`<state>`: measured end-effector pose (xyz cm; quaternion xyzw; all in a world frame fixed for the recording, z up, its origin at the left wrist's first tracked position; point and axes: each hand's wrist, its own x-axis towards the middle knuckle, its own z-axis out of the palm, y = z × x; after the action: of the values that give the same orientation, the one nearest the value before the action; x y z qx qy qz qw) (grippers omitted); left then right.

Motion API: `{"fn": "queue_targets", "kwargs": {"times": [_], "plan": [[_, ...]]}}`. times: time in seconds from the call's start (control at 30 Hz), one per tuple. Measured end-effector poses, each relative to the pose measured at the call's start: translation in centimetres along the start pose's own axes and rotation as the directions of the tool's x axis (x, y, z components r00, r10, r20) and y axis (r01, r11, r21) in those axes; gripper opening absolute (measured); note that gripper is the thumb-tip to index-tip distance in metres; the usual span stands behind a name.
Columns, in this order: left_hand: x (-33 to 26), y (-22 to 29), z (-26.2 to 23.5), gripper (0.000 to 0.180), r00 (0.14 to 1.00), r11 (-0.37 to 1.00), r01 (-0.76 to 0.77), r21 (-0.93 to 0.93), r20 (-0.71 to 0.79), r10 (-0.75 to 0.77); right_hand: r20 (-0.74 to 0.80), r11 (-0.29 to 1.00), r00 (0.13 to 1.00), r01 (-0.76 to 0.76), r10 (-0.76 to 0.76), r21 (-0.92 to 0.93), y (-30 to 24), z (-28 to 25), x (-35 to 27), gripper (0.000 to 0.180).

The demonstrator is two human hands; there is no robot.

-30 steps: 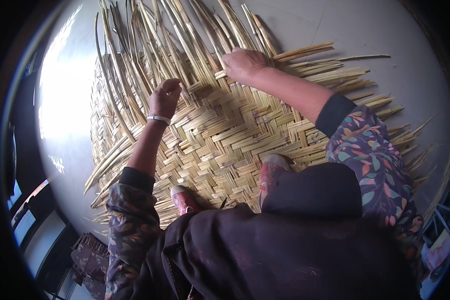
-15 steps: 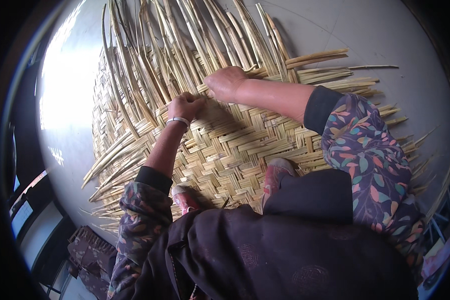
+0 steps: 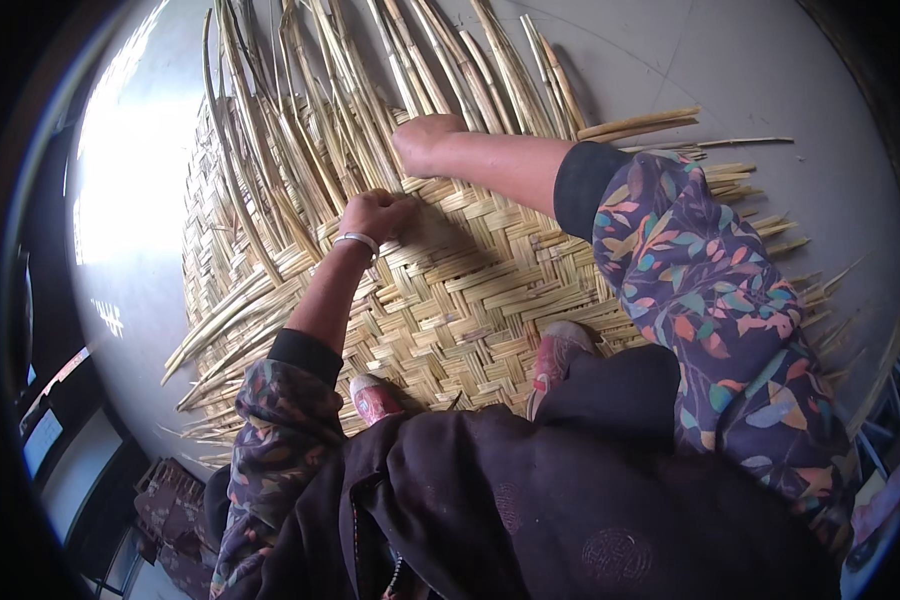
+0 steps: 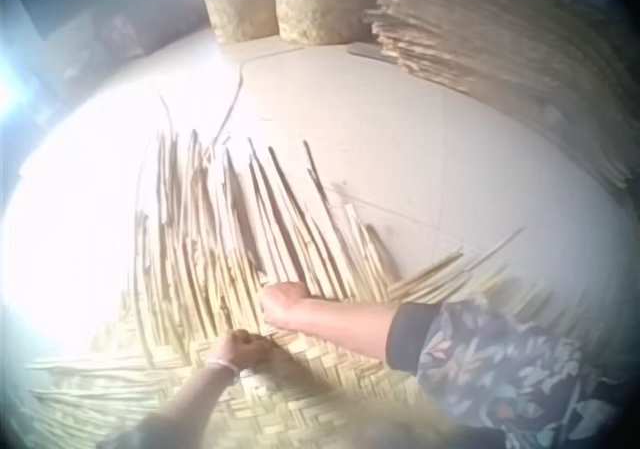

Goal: The person weaves a large flat basket using dried palm leaves. They interlace the leaves by hand, repeatedly adjusting and tightening the weave to form a consistent pattern.

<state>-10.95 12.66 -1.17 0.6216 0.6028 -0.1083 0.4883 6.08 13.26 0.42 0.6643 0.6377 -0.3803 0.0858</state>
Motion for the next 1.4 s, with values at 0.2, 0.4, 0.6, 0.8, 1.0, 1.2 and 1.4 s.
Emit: {"fn": "queue_targets", "kwargs": {"times": [0.2,0.4,0.6,0.8,1.0,1.2,1.4], "plan": [[0.1,1.2,0.3,0.040,0.996,0.952,-0.047,0.301,-0.056,0.067,-0.060,0.997,0.998,0.024,-0.028,-0.069,-0.3,0.0,-0.8,0.018],[-1.3,2.3,0.6,0.033,0.984,0.938,-0.011,0.347,-0.165,0.073,-0.131,0.963,0.983,0.154,-0.127,0.221,1.4,-1.7,-0.8,0.021],[-3.9,2.3,3.3,0.040,0.865,0.862,-0.254,0.440,-0.296,0.406,-0.445,0.787,0.871,0.122,0.207,0.604,9.8,-2.8,-8.4,0.019],[-4.1,2.1,3.9,0.021,0.769,0.607,-0.386,0.694,-0.121,0.627,-0.469,0.821,0.795,-0.061,0.383,0.568,11.9,1.8,-14.1,0.016],[-3.7,2.2,3.7,0.022,0.830,0.506,-0.324,0.799,-0.016,0.557,-0.567,0.911,0.787,0.016,0.244,0.413,11.5,5.5,-14.8,0.011],[-4.0,5.1,5.7,0.030,0.884,0.828,-0.398,0.396,-0.075,0.461,-0.623,0.985,0.782,0.089,0.021,0.145,11.2,8.4,-15.9,0.022],[-1.7,8.3,8.2,0.045,0.962,0.922,-0.168,0.348,-0.148,0.231,-0.649,0.982,0.736,0.136,-0.190,-0.134,10.5,9.9,-16.5,0.019]]}}
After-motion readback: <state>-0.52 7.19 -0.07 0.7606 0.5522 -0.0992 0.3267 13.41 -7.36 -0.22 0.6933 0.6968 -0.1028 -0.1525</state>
